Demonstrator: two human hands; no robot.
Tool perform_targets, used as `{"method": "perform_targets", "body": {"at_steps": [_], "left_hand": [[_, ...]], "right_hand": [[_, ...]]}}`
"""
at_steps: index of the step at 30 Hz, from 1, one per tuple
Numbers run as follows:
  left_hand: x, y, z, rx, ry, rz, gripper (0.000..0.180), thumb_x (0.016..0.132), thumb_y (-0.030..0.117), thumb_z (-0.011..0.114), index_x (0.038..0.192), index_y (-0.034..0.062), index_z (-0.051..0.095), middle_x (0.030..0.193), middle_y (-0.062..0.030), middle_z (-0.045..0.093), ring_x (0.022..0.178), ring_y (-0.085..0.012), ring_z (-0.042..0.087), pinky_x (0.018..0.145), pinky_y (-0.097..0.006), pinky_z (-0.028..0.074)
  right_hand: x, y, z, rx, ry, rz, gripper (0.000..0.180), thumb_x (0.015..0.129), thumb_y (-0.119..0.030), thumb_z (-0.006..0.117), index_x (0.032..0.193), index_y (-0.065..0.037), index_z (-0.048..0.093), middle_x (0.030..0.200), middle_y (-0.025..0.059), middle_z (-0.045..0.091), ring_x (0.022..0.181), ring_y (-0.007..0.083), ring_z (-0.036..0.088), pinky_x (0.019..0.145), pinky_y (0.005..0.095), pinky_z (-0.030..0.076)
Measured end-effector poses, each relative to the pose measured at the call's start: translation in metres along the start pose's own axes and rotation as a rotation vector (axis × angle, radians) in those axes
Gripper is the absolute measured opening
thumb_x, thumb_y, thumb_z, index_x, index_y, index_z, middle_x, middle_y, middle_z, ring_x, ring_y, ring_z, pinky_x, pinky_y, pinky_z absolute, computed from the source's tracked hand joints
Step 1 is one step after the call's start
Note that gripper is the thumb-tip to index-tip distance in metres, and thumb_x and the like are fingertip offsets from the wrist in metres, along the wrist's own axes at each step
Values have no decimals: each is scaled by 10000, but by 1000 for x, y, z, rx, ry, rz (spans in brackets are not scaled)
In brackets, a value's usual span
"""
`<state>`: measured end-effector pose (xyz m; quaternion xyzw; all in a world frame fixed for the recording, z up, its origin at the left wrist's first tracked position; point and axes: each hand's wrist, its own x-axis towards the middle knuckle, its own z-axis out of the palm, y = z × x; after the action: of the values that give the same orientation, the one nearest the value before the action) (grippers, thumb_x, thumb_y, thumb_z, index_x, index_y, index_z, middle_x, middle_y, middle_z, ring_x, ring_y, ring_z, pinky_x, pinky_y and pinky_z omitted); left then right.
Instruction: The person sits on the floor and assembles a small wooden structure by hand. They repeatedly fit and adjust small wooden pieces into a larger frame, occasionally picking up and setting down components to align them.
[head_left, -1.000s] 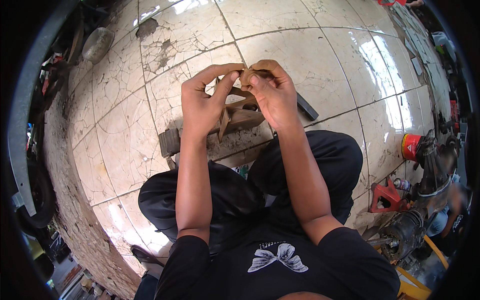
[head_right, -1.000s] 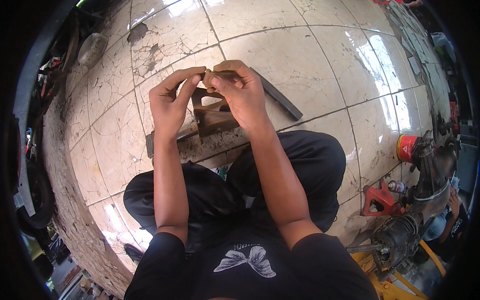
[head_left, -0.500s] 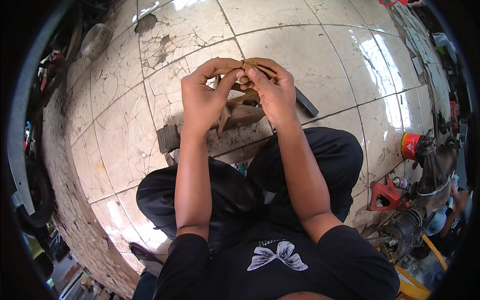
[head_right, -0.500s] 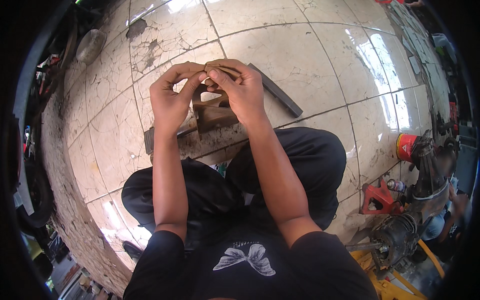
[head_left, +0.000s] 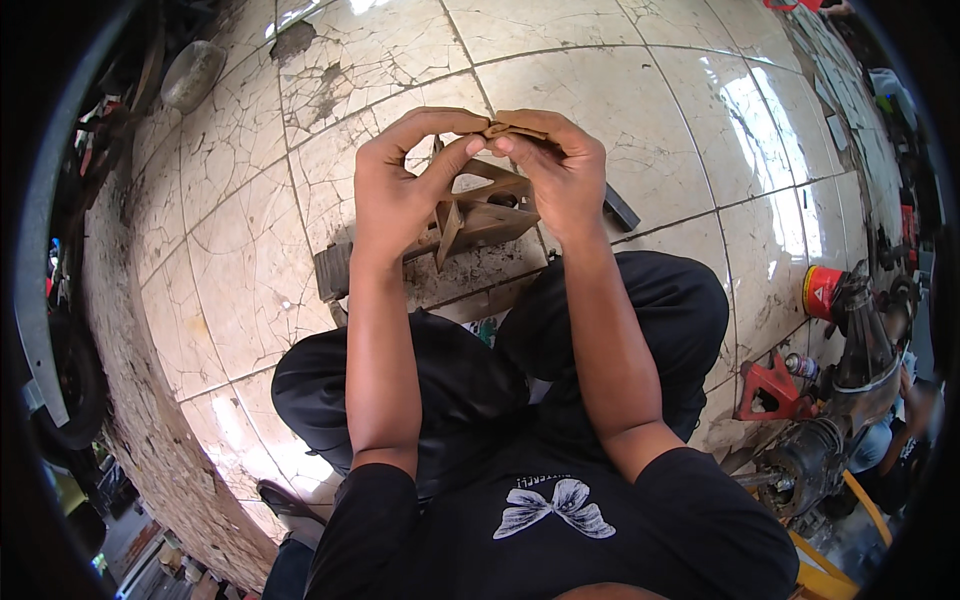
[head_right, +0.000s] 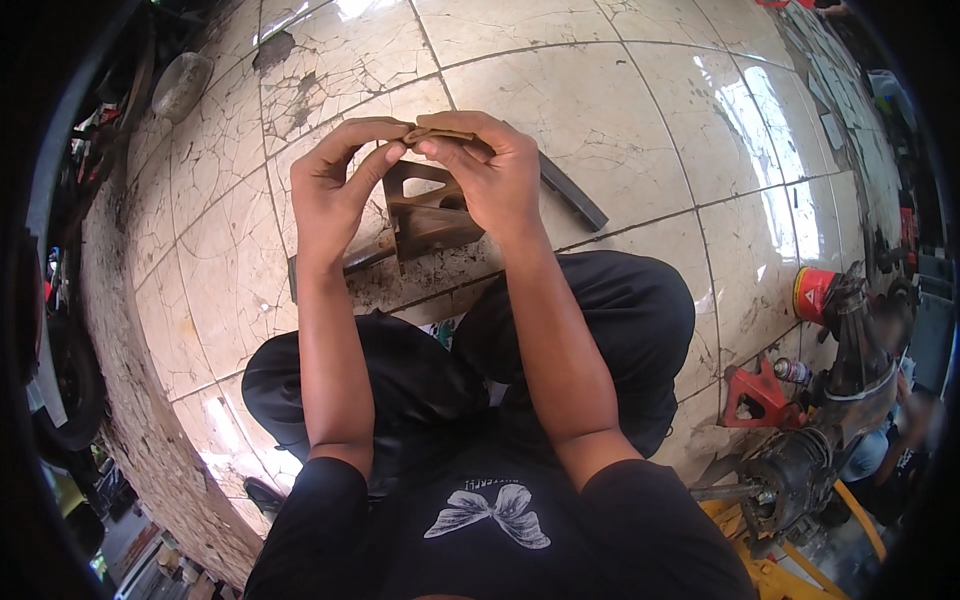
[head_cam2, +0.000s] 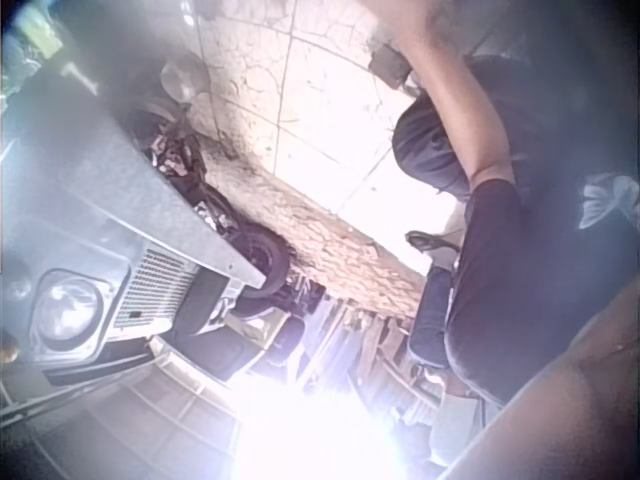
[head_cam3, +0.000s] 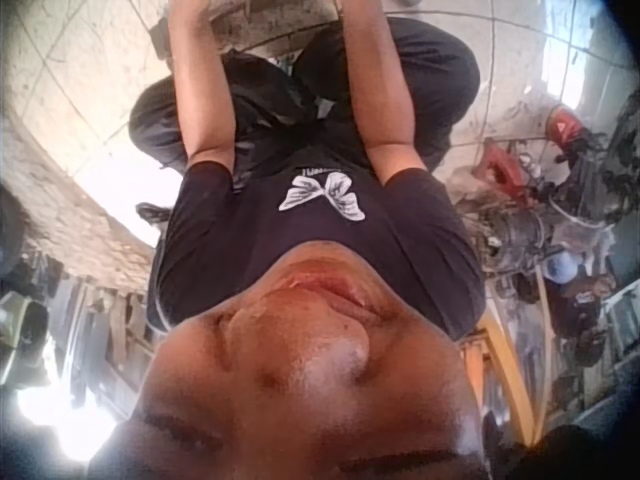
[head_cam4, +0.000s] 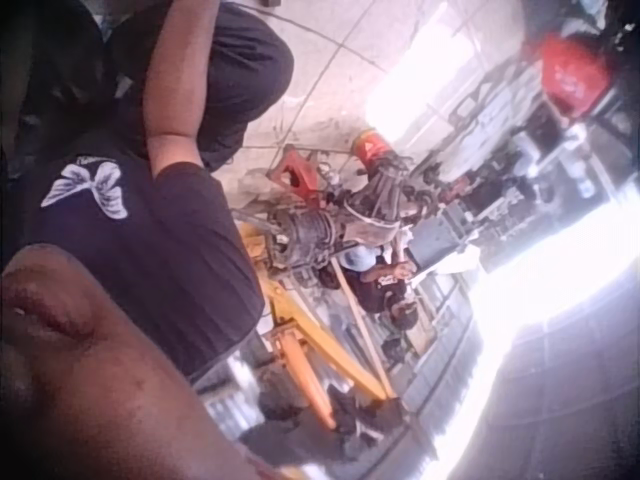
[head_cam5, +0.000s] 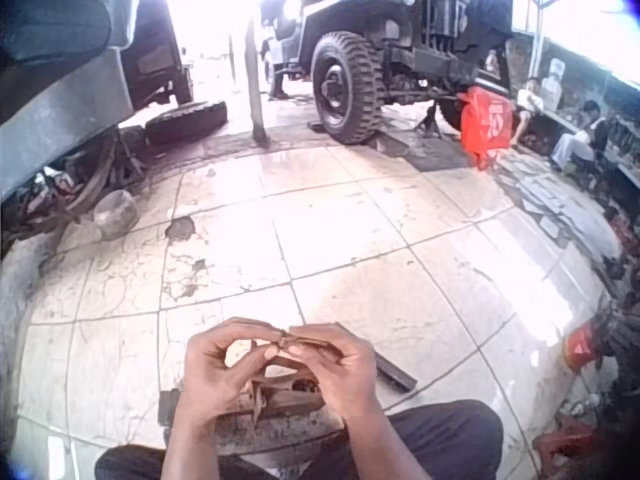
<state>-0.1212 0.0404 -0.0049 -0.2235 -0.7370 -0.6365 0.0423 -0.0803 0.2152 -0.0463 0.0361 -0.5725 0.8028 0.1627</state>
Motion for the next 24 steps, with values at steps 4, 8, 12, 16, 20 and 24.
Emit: {"method": "perform_targets", "body": {"at_steps": [4,8,12,16,20,24], "left_hand": [[1,-2,-1,-67,-50,-5,182,881,12,844,1057,6,798,1010,-60,815,980,-138,730,910,-297,561],[-2,0,2,3,-56,-48,197,868,5,851,1059,10,800,1041,-66,816,990,-137,742,909,-302,567],[-1,3,2,23,-45,-21,242,863,1,846,1101,11,804,1059,-74,813,1001,-149,750,919,-308,571],[1,-1,-2,133,-83,68,280,871,-7,828,1149,0,798,1100,-98,801,1027,-177,751,923,-312,575],[0,-4,0,43,-50,34,262,873,-11,821,1134,-12,793,1110,-110,789,1029,-195,747,911,-320,576],[-2,-7,0,-36,-35,-7,233,874,-10,822,1106,-16,796,1077,-105,788,998,-184,739,889,-316,573]], "right_hand": [[1,5,-1,81,10,-26,197,949,67,772,1137,66,713,1097,129,772,1017,173,759,928,293,626],[1,9,-2,88,40,-33,177,938,84,777,1096,56,703,1075,123,764,1021,157,746,920,288,623],[0,10,-4,104,5,-27,181,935,103,767,1094,56,695,1099,131,747,1030,159,740,928,288,623],[0,8,-1,65,-17,-72,194,929,119,761,1090,48,681,1113,125,733,1049,163,734,935,288,624],[-1,5,0,67,-26,-38,211,924,112,771,1097,37,676,1108,115,731,1061,162,732,936,288,624],[-1,3,0,64,-36,-1,203,939,81,772,1121,41,690,1082,99,740,1039,153,737,929,286,628]]}}
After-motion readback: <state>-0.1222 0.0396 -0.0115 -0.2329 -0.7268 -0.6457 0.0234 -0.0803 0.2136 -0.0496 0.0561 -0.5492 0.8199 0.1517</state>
